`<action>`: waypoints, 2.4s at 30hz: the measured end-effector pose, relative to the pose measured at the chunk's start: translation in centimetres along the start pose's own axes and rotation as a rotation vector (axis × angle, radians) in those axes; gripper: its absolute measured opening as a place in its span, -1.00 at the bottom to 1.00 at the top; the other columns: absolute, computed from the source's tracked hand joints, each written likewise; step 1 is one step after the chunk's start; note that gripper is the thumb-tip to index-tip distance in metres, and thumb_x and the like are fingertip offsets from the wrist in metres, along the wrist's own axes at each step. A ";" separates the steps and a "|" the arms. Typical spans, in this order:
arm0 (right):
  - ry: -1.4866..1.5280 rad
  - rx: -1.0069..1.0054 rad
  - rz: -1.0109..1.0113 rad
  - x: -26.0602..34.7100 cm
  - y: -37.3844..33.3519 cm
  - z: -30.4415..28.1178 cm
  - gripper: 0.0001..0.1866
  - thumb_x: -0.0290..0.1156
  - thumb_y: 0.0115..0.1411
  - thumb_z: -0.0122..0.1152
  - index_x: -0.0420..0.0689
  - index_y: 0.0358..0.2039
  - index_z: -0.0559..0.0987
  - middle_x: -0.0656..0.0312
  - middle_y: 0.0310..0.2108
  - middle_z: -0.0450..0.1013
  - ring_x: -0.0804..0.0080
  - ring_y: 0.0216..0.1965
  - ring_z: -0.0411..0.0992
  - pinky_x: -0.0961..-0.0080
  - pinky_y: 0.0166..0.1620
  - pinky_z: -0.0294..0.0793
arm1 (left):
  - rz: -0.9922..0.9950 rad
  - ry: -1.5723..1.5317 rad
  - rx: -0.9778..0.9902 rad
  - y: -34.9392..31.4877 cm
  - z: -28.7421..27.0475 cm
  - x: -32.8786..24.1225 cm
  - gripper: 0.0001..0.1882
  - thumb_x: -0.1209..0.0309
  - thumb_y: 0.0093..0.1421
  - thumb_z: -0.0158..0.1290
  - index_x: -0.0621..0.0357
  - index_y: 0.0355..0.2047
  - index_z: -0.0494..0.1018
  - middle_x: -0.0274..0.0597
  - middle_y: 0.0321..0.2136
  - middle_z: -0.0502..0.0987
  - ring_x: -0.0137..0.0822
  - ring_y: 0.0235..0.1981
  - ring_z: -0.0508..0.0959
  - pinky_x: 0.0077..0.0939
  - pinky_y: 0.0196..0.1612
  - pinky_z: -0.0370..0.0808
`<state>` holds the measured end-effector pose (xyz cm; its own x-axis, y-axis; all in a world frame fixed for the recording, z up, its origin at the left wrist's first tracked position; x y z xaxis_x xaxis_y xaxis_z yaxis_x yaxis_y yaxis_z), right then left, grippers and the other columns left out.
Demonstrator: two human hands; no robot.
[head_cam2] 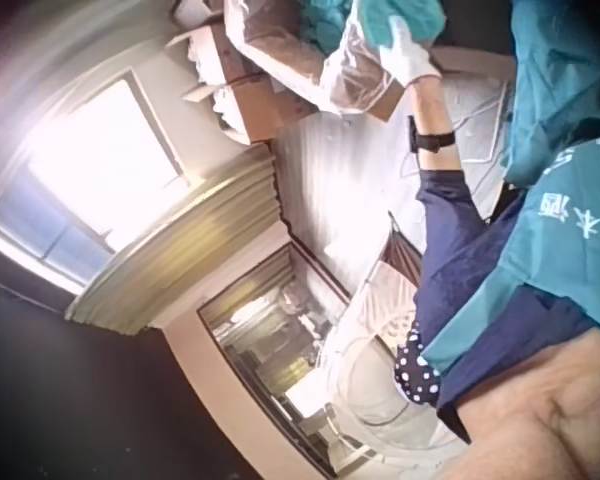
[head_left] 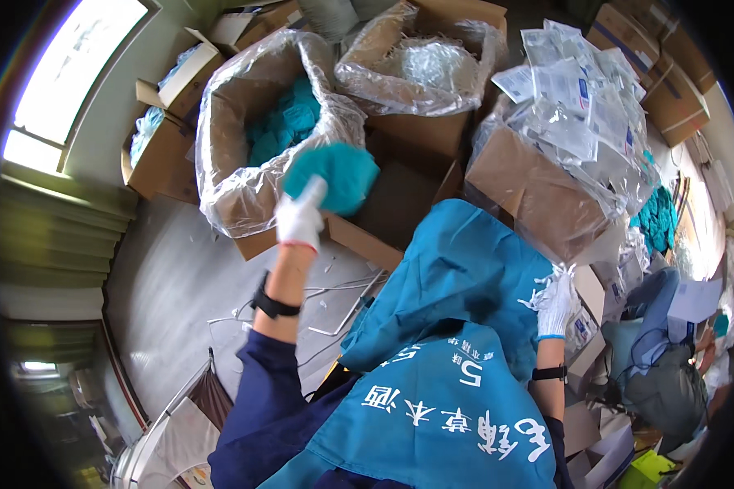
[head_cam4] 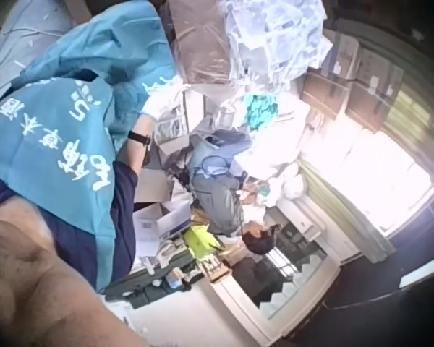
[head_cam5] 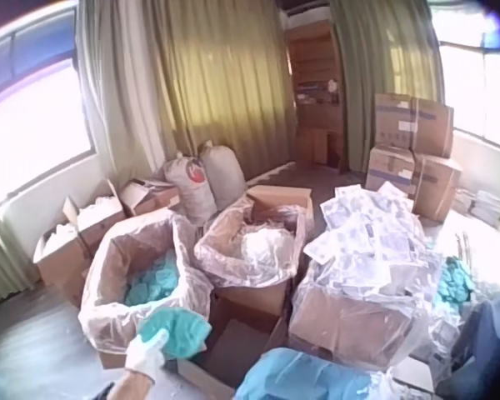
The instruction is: The person packs teal face masks into white plastic bags and ties them with white strings. They repeatedly pick up masks from a pile, fold them, place them into bags, and secure the bags by tying knots. The person also handles cardboard boxes and stacks the packed items.
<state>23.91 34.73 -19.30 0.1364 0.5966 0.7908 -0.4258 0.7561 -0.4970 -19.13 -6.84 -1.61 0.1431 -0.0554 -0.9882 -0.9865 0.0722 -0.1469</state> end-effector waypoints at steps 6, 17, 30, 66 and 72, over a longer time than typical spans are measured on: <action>0.299 0.126 0.032 4.8 -7.6 7.1 -0.79 -0.23 0.45 -0.04 -0.04 -0.24 0.50 0.50 -0.75 0.09 0.68 -0.76 0.08 0.70 -0.65 0.16 | 0.934 1.856 0.331 12.0 1.7 6.3 -0.58 0.32 0.33 -0.05 0.20 0.15 0.43 -0.21 0.08 0.52 -0.23 0.10 0.44 -0.21 0.16 0.34; 0.624 0.395 0.223 7.0 -9.4 11.0 -0.72 -0.22 0.49 -0.13 -0.07 -0.26 0.49 0.49 -0.72 0.05 0.66 -0.77 -0.04 0.64 -0.67 0.05 | 0.280 0.234 1.294 -19.9 26.6 5.5 -0.54 0.39 0.21 0.12 0.26 0.12 0.44 -0.04 -0.04 0.59 -0.19 0.03 0.57 -0.36 0.14 0.45; 0.376 0.309 0.194 6.1 -11.0 11.9 -0.77 -0.25 0.45 -0.03 -0.11 -0.24 0.51 0.47 -0.64 0.19 0.67 -0.71 0.12 0.67 -0.63 0.16 | -0.348 0.102 1.375 -23.6 29.0 8.2 -0.67 0.21 0.47 -0.17 0.21 -0.28 0.39 -0.18 -0.39 0.60 -0.33 -0.34 0.61 -0.44 -0.28 0.55; -0.630 0.495 -0.652 8.8 -16.1 17.8 -0.71 -0.53 0.28 0.09 -0.21 0.01 0.54 0.09 -0.02 0.51 0.26 0.08 0.47 0.42 0.14 0.43 | 0.155 0.661 1.481 -23.0 22.4 5.3 -0.75 0.35 0.34 -0.05 0.28 -0.31 0.53 -0.05 -0.44 0.57 -0.17 -0.37 0.54 -0.35 -0.18 0.47; -1.234 0.735 -0.201 1.9 -17.2 18.4 -0.55 -0.01 0.39 0.00 -0.17 -0.18 0.59 -0.05 -0.38 0.55 0.01 -0.34 0.54 0.23 -0.22 0.46 | 0.303 0.605 1.506 -24.2 20.4 2.5 -0.78 0.63 0.16 -0.03 0.26 -0.20 0.53 0.16 -0.33 0.60 0.03 -0.30 0.62 -0.32 -0.17 0.51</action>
<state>15.03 17.91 -2.66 -0.4333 -0.3945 0.8103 -0.8980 0.2652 -0.3510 6.75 11.61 -1.43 -0.4341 -0.1898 -0.8807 0.0398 0.9726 -0.2292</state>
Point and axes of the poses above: each hand's wrist, its own y-axis towards the middle knuckle, its own z-axis out of the palm, x = y × z, the point moved 8 cm from there along y, towards the middle knuckle
